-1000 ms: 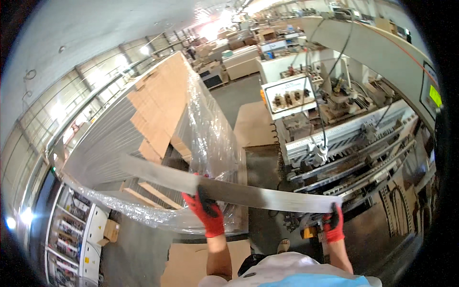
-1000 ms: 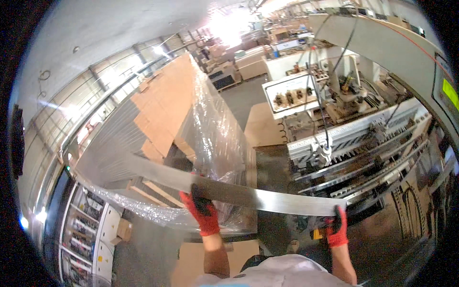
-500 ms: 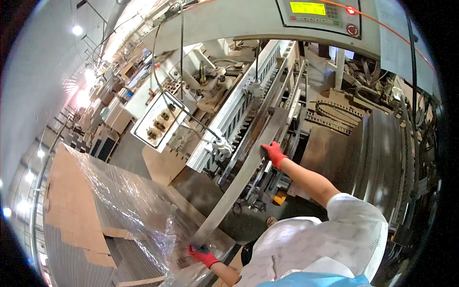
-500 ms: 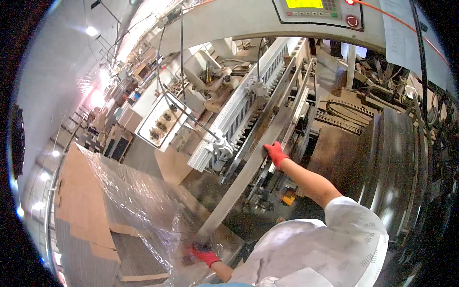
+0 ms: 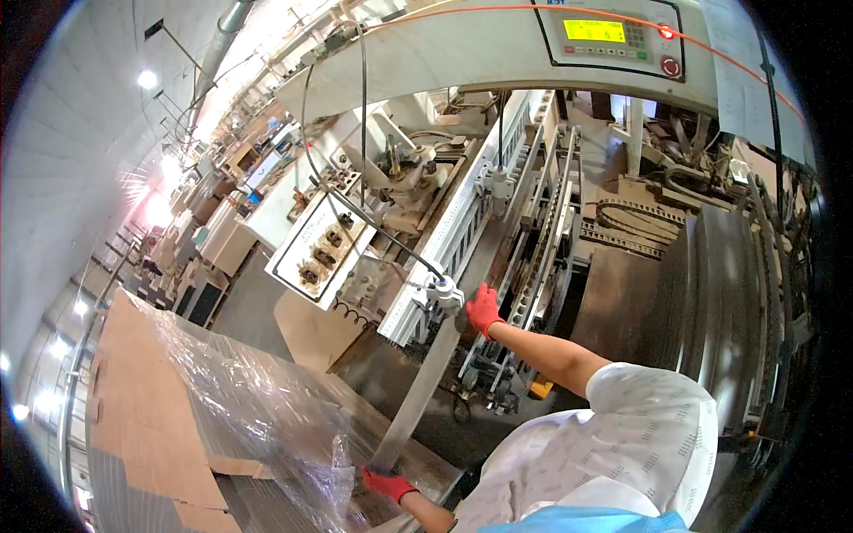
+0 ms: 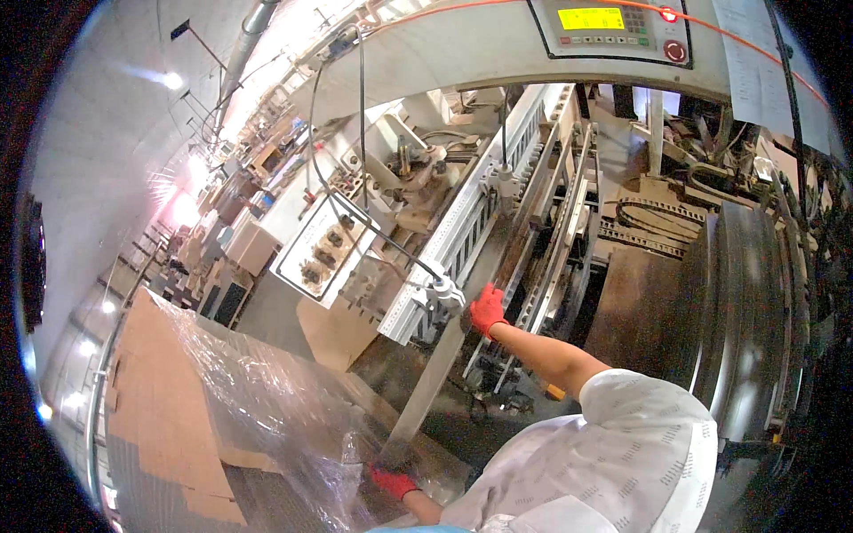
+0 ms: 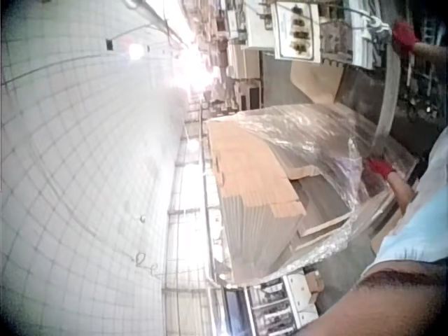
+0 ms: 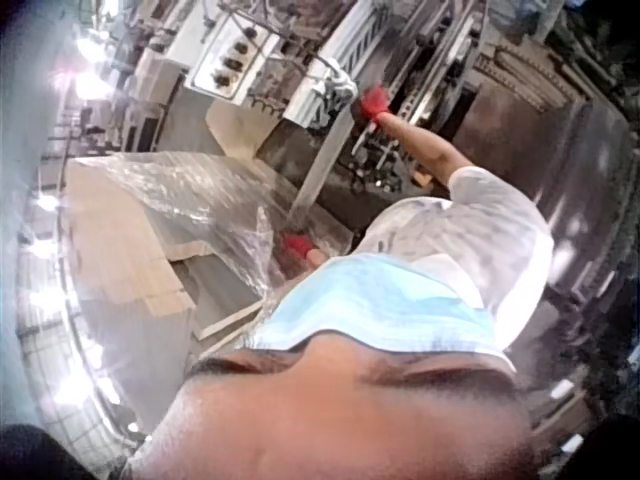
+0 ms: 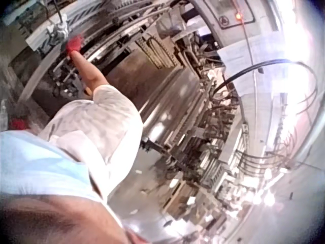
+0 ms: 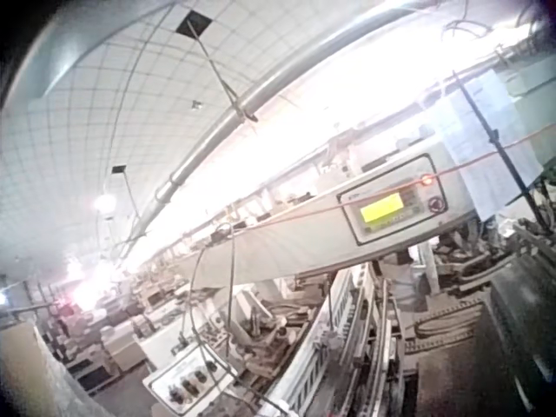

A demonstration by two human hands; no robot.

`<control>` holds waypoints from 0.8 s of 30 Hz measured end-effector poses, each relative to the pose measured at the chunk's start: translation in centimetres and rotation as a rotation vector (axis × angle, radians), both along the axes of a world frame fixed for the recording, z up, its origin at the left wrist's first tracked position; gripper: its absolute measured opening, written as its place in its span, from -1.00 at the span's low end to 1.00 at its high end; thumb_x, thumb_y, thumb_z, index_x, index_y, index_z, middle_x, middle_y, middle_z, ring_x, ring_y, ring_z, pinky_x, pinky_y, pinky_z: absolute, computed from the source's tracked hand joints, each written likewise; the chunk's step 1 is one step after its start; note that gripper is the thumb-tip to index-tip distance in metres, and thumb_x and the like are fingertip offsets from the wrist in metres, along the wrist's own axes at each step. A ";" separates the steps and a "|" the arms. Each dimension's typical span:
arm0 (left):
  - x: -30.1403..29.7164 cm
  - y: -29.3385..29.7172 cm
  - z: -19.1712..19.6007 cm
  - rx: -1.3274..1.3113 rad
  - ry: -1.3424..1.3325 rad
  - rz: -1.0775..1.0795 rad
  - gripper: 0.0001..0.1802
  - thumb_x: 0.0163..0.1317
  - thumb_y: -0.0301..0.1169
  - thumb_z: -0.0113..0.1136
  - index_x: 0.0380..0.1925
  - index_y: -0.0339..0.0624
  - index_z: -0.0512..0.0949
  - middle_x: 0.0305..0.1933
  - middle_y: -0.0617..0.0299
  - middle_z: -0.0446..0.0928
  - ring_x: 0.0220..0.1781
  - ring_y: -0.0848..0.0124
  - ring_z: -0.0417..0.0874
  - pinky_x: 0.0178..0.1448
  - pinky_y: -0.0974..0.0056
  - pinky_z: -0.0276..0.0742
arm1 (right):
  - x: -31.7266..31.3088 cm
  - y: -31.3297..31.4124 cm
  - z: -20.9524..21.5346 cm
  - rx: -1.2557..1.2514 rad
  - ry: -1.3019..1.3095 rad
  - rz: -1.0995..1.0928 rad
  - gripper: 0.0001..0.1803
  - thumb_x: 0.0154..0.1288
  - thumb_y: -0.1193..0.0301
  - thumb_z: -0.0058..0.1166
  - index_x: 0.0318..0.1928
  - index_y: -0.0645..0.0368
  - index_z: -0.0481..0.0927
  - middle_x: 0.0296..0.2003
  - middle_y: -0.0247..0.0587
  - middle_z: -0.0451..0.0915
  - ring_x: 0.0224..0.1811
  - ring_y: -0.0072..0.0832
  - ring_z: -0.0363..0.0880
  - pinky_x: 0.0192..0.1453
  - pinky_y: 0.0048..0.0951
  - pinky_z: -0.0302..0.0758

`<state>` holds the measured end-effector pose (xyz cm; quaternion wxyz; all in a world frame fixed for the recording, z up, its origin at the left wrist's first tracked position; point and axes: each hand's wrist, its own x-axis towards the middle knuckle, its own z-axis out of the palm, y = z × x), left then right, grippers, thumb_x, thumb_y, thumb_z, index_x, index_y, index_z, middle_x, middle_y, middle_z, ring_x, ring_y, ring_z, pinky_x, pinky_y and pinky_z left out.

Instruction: The person adjusts machine components and repeatedly takes metal profiles from a pallet stack to feed them into the machine.

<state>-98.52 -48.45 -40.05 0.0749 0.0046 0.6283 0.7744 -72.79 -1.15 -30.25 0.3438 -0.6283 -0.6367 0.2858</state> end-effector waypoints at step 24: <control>-2.5 2.0 1.5 0.007 -0.081 -0.027 -0.53 0.43 -0.21 -0.04 0.24 -0.21 0.46 0.36 -0.02 0.36 0.30 0.07 0.44 0.38 -0.01 0.34 | 3.6 3.3 -2.3 0.253 0.117 0.323 -0.63 0.10 0.41 0.06 -0.10 0.32 0.34 -0.20 0.24 0.43 -0.08 0.20 0.43 0.00 -0.02 0.43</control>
